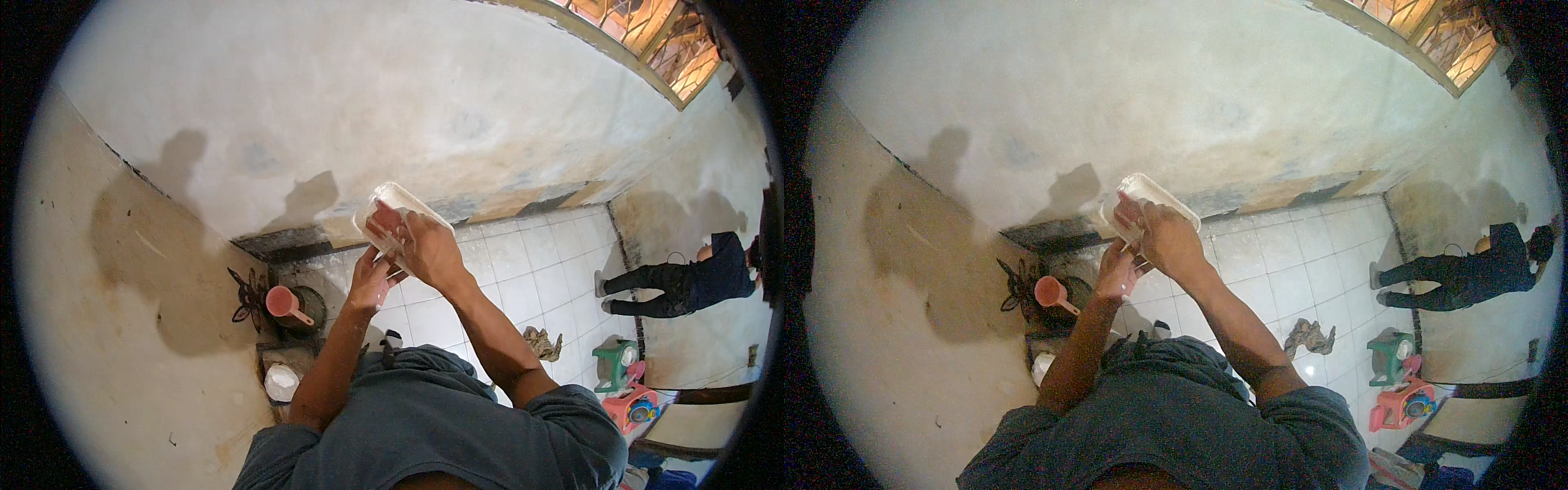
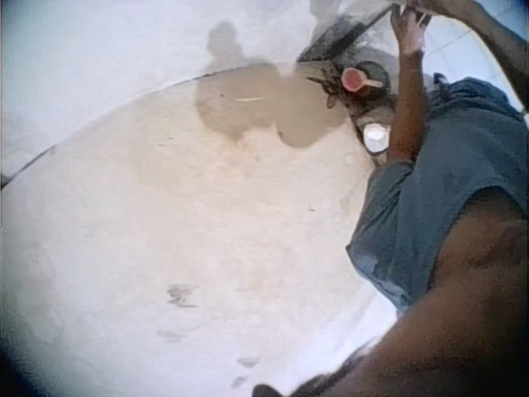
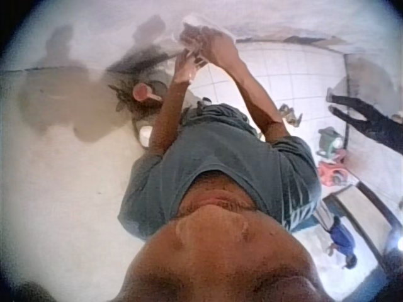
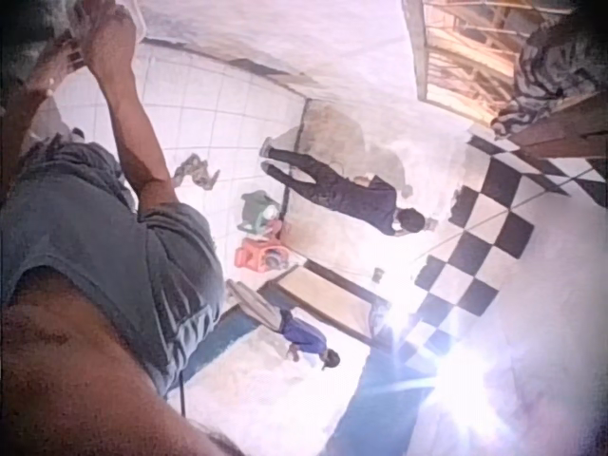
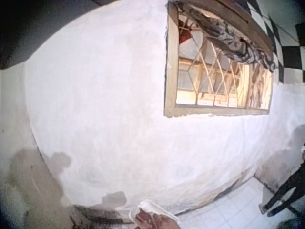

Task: The person uses a scraper to scoop plaster from a container and apply it to a wall.

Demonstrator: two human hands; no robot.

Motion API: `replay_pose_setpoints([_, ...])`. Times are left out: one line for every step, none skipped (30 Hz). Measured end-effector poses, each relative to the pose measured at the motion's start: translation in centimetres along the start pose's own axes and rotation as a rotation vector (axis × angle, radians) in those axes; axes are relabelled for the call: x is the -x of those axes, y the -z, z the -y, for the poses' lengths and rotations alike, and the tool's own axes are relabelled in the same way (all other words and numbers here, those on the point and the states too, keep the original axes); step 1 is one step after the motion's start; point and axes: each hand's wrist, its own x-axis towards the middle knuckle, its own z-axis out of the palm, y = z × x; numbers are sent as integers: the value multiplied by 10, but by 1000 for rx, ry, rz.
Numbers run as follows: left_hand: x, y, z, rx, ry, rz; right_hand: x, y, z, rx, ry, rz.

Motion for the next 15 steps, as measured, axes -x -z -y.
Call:
replay_pose_setpoints([1, -1, 1, 3, 2, 8, 1, 1, 0, -16, -12, -36])
replay_pose_setpoints([1, 0, 2, 5, 2, 5, 1, 3, 0, -35, -22, -73])
replay_pose_setpoints([1, 1, 3, -2, 4, 6, 1, 4, 0, -35, -21, -70])
replay_pose_setpoints([1, 2, 4, -9, 6, 7, 0, 6, -1, -23, -9, -31])
replay_pose_setpoints([1, 4, 5, -8, 8, 5, 0, 7, -1, -13, 1, 7])
replay_pose_setpoints([3, 7, 6, -19, 25, -10, 0, 7, -4, -13, -1, 9])
replay_pose_setpoints([4, 9, 6, -30, 42, -24, 2, 6, -8, -31, -78, -54])
replay_pose_setpoints([5, 10, 6, -31, 47, -24, 2, 6, -9, -49, -158, -119])
replay_pose_setpoints([7, 11, 6, -38, 48, -19, 3, 7, -7, -49, -163, -119])
replay_pose_setpoints([8, 12, 5, -44, 49, -14, 4, 8, -4, -32, -171, -76])
replay_pose_setpoints([10, 12, 3, -45, 54, -12, 4, 9, 0, -14, -178, -35])
replay_pose_setpoints([12, 13, 1, -39, 51, -4, 5, 8, 2, -13, -183, -37])
replay_pose_setpoints([14, 14, -2, -33, 48, 4, 7, 6, 5, -20, -188, -51])
replay_pose_setpoints([17, 14, -6, -34, 53, 4, 8, 4, 9, -28, -191, -64])
replay_pose_setpoints([19, 14, -11, -41, 67, 21, 8, 2, 13, -29, -196, -64])
